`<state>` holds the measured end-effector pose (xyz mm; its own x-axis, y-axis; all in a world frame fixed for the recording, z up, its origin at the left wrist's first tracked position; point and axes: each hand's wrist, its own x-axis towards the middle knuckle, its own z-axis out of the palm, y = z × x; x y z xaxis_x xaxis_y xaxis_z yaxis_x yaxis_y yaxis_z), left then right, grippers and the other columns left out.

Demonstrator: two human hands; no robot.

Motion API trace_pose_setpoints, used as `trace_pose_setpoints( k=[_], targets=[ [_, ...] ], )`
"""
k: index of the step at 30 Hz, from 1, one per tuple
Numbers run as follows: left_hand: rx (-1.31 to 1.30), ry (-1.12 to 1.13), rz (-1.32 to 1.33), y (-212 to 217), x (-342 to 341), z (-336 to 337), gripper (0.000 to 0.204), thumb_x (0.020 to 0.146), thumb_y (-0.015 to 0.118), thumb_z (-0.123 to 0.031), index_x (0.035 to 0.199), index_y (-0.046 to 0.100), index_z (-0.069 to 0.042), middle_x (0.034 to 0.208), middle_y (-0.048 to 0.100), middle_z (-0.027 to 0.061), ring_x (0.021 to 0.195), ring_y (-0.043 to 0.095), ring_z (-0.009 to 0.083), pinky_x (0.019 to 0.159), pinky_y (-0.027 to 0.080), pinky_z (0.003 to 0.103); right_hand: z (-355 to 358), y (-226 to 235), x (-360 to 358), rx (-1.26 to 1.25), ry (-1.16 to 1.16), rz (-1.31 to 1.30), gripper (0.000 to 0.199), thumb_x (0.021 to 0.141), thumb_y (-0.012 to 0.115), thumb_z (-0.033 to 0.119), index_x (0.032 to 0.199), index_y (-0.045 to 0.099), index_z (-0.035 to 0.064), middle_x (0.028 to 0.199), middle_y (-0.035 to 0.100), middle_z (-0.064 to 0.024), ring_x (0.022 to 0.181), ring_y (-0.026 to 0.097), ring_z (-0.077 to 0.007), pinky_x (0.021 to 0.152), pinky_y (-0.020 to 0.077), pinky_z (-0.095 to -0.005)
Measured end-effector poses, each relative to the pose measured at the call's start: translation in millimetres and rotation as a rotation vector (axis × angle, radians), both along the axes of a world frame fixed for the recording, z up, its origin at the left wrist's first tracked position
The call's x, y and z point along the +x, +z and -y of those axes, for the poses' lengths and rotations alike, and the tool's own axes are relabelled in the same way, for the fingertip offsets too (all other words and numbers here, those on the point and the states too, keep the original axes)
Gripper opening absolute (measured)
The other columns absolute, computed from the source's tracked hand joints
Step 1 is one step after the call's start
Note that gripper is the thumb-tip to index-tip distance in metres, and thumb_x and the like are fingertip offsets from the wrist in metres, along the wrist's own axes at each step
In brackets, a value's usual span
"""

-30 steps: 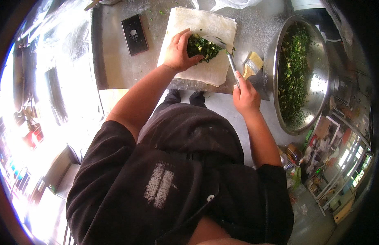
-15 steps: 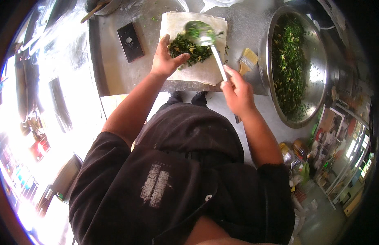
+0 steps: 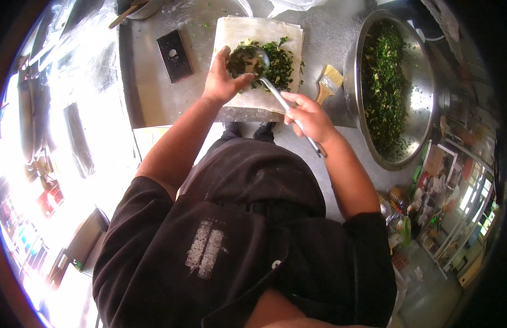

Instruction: The person prepares a metal tray by lining it with plastic wrap, then repeatedly scoops chopped green vegetables onto thin square wrappers, folds them into packets, and stacks them on the tray. The person uses a ladle to transfer the filling and a brush to apply liquid to the wrappers.

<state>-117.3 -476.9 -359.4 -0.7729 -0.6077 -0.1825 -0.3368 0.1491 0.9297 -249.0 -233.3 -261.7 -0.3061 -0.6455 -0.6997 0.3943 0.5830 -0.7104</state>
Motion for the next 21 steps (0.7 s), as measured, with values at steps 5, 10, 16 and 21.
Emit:
trace_pose_setpoints(
  k=[5, 10, 16, 21],
  targets=[
    [-0.048, 0.01, 0.0, -0.8, 2.8, 3.8, 0.106, 0.075, 0.091, -0.03, 0.156, 0.031, 0.003, 0.153, 0.045, 0.0272, 0.142, 0.047, 0.0356, 0.119, 0.039, 0.042, -3.0, 4.5, 3.8, 0.038, 0.056, -0.377, 0.049, 0.099, 0.056, 0.008, 0.148, 0.053, 0.0078, 0.082, 0.064, -0.004, 0.057, 0.053, -0.0087, 0.054, 0.0461, -0.0264],
    [-0.064, 0.019, 0.027, -5.7, 3.1, 2.1, 0.105, 0.074, 0.09, -0.031, 0.155, 0.033, 0.004, 0.152, 0.047, 0.0266, 0.142, 0.047, 0.0362, 0.119, 0.038, 0.042, -5.0, 11.0, -20.4, 0.031, 0.166, -1.106, 0.05, 0.094, 0.061, 0.01, 0.144, 0.056, 0.0103, 0.099, 0.072, -0.0161, 0.084, 0.07, -0.0291, 0.076, 0.056, -0.0413],
    [0.005, 0.018, 0.027, -4.6, 7.3, 6.0, 0.104, 0.076, 0.09, -0.03, 0.156, 0.032, 0.003, 0.154, 0.045, 0.0255, 0.144, 0.045, 0.0348, 0.119, 0.039, 0.043, 3.9, -12.0, -35.7, 0.116, 0.29, -1.406, 0.056, 0.092, 0.062, 0.013, 0.147, 0.054, 0.0207, 0.106, 0.07, -0.0168, 0.095, 0.07, -0.0385, 0.082, 0.0569, -0.051],
    [0.066, 0.005, -0.039, -9.1, 16.4, 6.4, 0.102, 0.078, 0.089, -0.026, 0.156, 0.031, 0.003, 0.156, 0.043, 0.0239, 0.145, 0.044, 0.0334, 0.118, 0.041, 0.043, -30.0, -14.5, -18.8, 0.119, 0.362, -1.358, 0.059, 0.092, 0.063, 0.013, 0.149, 0.053, 0.0227, 0.106, 0.07, -0.0138, 0.086, 0.07, -0.0386, 0.075, 0.0579, -0.0503]
  ],
)
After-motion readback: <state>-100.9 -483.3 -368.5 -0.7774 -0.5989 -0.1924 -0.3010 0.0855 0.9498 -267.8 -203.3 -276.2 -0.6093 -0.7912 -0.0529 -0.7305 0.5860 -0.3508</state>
